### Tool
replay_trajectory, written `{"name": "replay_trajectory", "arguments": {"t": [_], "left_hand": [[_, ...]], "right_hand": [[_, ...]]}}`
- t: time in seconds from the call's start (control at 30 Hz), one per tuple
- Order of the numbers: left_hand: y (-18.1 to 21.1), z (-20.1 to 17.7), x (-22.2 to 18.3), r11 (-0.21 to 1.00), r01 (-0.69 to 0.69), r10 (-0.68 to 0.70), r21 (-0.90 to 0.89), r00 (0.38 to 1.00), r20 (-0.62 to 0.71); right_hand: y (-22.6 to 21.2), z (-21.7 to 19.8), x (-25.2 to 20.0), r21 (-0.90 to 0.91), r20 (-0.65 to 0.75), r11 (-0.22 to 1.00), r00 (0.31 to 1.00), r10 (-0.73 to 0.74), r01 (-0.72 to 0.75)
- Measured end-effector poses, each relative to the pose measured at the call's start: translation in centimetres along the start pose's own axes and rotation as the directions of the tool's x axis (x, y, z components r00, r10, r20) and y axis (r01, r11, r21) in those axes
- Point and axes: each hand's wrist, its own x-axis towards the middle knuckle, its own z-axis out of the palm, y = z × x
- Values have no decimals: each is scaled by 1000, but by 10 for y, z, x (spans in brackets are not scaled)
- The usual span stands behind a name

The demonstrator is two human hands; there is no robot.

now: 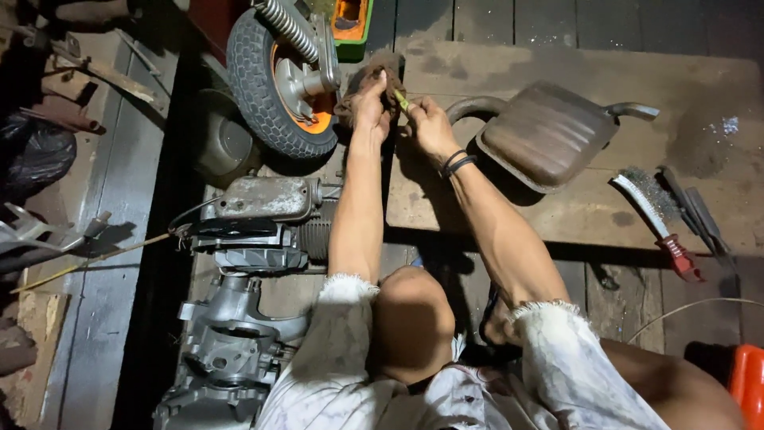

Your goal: Cleaning a motorcycle exhaust muffler using a wire brush and a scraper to remove rust and debris.

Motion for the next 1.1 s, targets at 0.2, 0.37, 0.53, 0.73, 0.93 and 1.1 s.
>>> {"name": "replay_trajectory", "arguments": {"t": [0.2,0.37,0.53,0.73,0.93,1.1], "left_hand": [[3,7,-5,996,94,-94,-1,994,-56],[-1,-6,34,999,-10,4,-50,993,-118],[9,-8,11,998,54,-55,11,991,122],[-19,-27,19,994,25,7,-103,956,294],[-8,-23,14,1000,13,-8,-22,979,205],[-14,-19,40,999,-44,46,-32,997,57]], "right_hand": [[-16,-9,-14,160,32,983,996,85,-89],[-11,-18,-33,-9,74,998,995,-68,69],[-27,-23,-32,547,113,809,976,184,-216],[-15,-7,-25,653,189,687,947,259,-318],[-8,-5,-28,56,-5,998,1000,-18,18],[-19,-14,-33,-121,-20,974,981,-194,191]]}}
